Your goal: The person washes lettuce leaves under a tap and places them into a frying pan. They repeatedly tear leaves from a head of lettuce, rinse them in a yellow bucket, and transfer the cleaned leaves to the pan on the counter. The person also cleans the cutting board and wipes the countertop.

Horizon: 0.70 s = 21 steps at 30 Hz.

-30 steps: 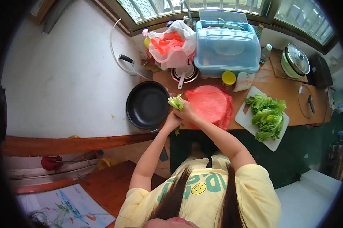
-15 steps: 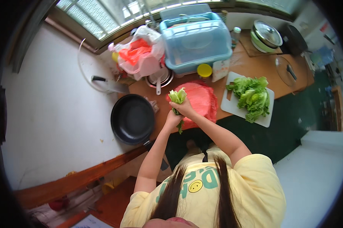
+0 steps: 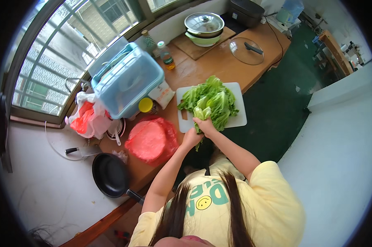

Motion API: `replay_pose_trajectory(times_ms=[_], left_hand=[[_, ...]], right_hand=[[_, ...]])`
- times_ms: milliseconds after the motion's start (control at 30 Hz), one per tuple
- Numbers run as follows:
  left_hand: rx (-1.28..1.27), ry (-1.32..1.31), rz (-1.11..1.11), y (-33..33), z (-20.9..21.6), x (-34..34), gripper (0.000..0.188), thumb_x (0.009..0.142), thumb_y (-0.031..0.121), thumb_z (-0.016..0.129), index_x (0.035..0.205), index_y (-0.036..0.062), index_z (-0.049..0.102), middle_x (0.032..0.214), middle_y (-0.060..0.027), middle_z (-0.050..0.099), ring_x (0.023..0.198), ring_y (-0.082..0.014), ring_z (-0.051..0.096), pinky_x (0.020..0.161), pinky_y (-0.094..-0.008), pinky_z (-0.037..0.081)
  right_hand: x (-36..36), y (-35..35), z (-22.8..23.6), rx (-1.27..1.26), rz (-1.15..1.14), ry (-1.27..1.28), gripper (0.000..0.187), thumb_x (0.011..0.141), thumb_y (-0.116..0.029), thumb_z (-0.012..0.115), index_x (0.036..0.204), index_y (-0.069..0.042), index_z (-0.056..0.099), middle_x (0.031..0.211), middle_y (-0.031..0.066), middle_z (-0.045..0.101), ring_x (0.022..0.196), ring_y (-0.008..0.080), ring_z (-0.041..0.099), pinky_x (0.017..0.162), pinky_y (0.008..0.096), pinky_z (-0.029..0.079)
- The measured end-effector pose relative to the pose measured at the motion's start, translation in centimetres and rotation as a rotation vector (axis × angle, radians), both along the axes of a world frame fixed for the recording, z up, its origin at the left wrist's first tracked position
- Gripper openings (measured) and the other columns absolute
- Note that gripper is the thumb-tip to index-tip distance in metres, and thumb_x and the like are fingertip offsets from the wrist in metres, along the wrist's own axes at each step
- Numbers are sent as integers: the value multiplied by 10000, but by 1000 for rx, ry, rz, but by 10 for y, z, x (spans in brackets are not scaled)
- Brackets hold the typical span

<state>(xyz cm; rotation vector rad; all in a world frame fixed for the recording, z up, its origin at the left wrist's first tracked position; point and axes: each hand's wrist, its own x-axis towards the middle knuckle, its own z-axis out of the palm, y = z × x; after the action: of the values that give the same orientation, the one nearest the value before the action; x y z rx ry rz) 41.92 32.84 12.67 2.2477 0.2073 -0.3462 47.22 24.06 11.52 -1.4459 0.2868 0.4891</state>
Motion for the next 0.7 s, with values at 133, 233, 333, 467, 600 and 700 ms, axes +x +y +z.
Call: replay_pose_trajectory(times_ms=[133,233,333,467,600,700], left_hand=[[78,-10,-76,-59,5,37,300,678,250,631,784,-26,578,757,-231,603,758,-391,586,678,-463,465],[94,4,-108,-90,-1,61,284,681,235,624,776,-28,576,755,-231,602,757,-388,586,679,-463,466],[21,61,-103,-112,-1,79,322,677,243,627,815,-44,581,778,-243,601,771,-400,578,690,-453,462],[-86,209,-119,-121,-7,100,332,675,231,638,871,-34,596,781,-216,615,747,-362,599,679,-421,462],[-203,219,-128,-124,-30,107,389,665,261,648,841,-81,590,795,-254,608,783,-371,604,690,-412,471],[-208,209,-81,-129,-38,109,405,654,270,665,826,-89,588,799,-253,610,789,-365,606,703,-408,469]], right_hand=[[38,-66,-8,86,-73,103,309,746,-89,643,1025,-19,530,946,59,569,836,163,550,705,314,457],[64,-96,-7,133,-63,106,310,749,-98,640,1027,-19,529,950,63,569,831,161,550,709,312,457],[82,-123,-12,67,2,100,334,747,-104,638,1047,-9,526,967,70,576,845,161,555,720,304,459],[93,-146,-11,-29,122,-136,319,754,-106,627,1042,-4,537,970,71,586,858,157,558,723,294,458],[96,-154,-18,-101,139,-311,276,766,-116,617,1007,1,550,951,68,591,842,147,561,717,290,456],[97,-155,-25,-125,139,-313,261,770,-118,614,992,5,551,945,68,593,835,142,562,708,288,456]])
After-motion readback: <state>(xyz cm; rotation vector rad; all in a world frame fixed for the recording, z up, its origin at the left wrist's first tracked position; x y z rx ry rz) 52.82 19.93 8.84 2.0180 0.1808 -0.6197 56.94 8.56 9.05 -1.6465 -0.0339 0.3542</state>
